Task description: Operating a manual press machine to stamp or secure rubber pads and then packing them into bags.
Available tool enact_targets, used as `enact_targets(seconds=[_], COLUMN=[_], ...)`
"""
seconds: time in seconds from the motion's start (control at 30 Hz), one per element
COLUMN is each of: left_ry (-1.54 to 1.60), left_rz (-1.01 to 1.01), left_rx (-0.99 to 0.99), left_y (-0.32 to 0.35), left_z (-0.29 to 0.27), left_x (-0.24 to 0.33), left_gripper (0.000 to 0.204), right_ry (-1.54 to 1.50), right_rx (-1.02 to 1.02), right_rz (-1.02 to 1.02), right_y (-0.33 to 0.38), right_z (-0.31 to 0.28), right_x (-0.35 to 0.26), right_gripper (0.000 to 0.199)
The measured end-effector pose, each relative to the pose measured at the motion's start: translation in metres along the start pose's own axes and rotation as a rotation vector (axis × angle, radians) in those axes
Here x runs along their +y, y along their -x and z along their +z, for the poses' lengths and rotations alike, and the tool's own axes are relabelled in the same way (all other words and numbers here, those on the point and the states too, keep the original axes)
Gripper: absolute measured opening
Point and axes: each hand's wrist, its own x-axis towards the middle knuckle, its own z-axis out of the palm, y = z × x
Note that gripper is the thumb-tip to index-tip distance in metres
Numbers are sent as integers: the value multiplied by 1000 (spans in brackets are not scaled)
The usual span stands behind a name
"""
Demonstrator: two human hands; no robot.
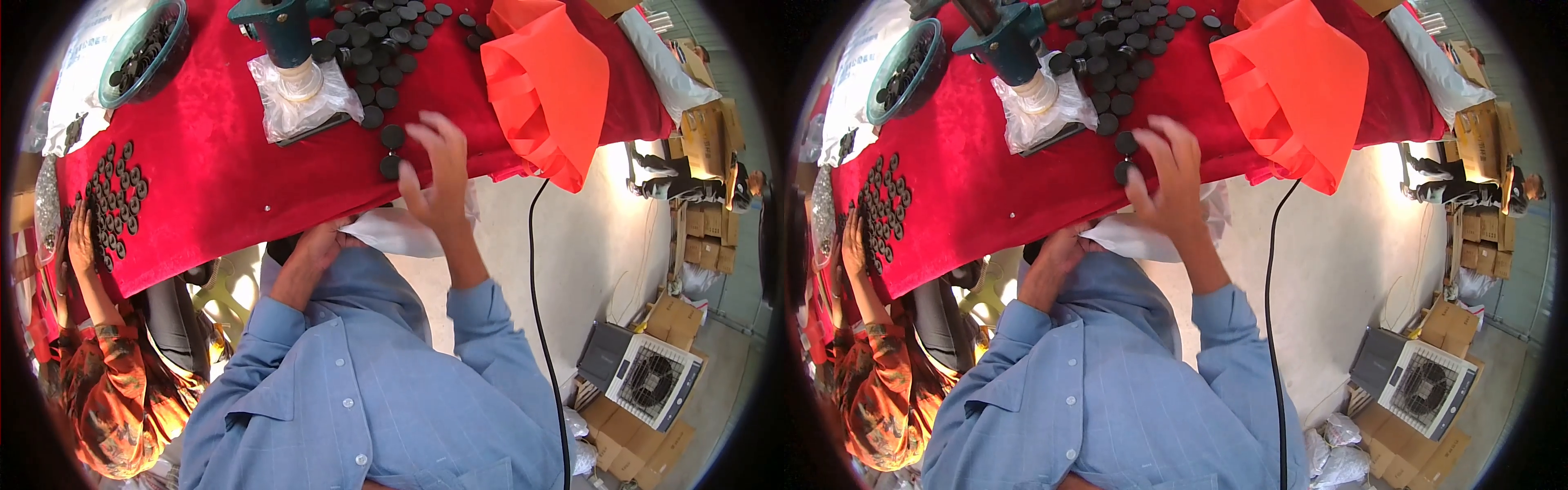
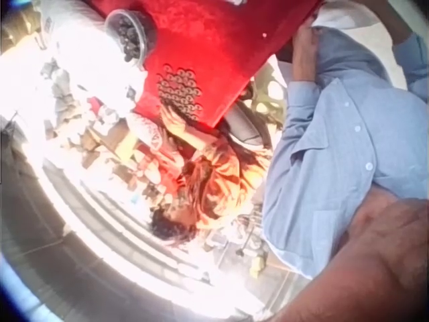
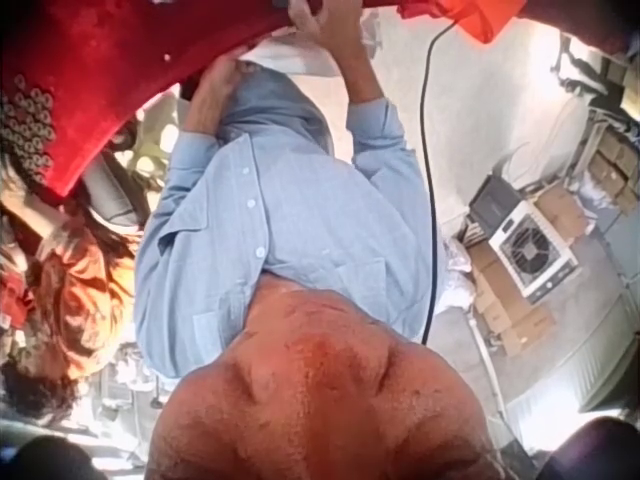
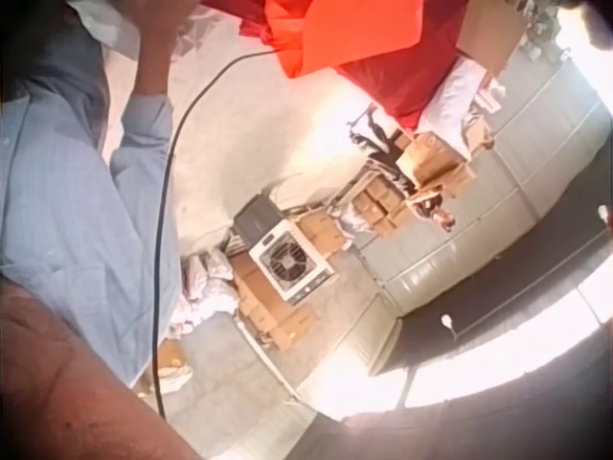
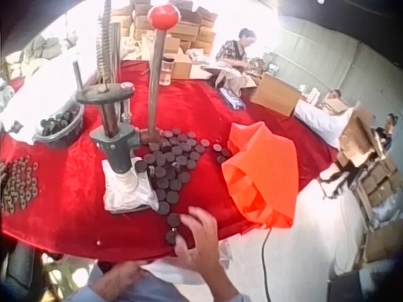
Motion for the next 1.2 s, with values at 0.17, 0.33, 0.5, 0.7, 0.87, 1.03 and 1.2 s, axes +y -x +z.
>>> enact_targets(seconds=[0.17,0.33,0.5,0.7,0.87,1.03,1.2], left_ry=[-30,-83,-47,-37,-37,-22,-8], left_rz=[-10,-9,14,9,9,6,7], left_rx=[13,61,46,11,-2,-16,-36], left_y=[-3,2,8,7,3,3,2], left_z=[0,11,11,12,4,5,3], left_x=[-1,3,5,7,1,1,-1], left_gripper=[34,40,39,39,39,40,40], right_ry=[248,316,208,181,217,257,235], right_rx=[-8,-198,-238,-205,-252,-212,-108], right_rz=[-197,-253,-162,-130,-24,-10,-43], right_y=[-114,-146,-128,-73,-37,-10,13], right_z=[64,112,97,40,7,-5,-3], right_x=[45,59,56,41,10,-8,-11], right_gripper=[44,42,29,22,25,27,30])
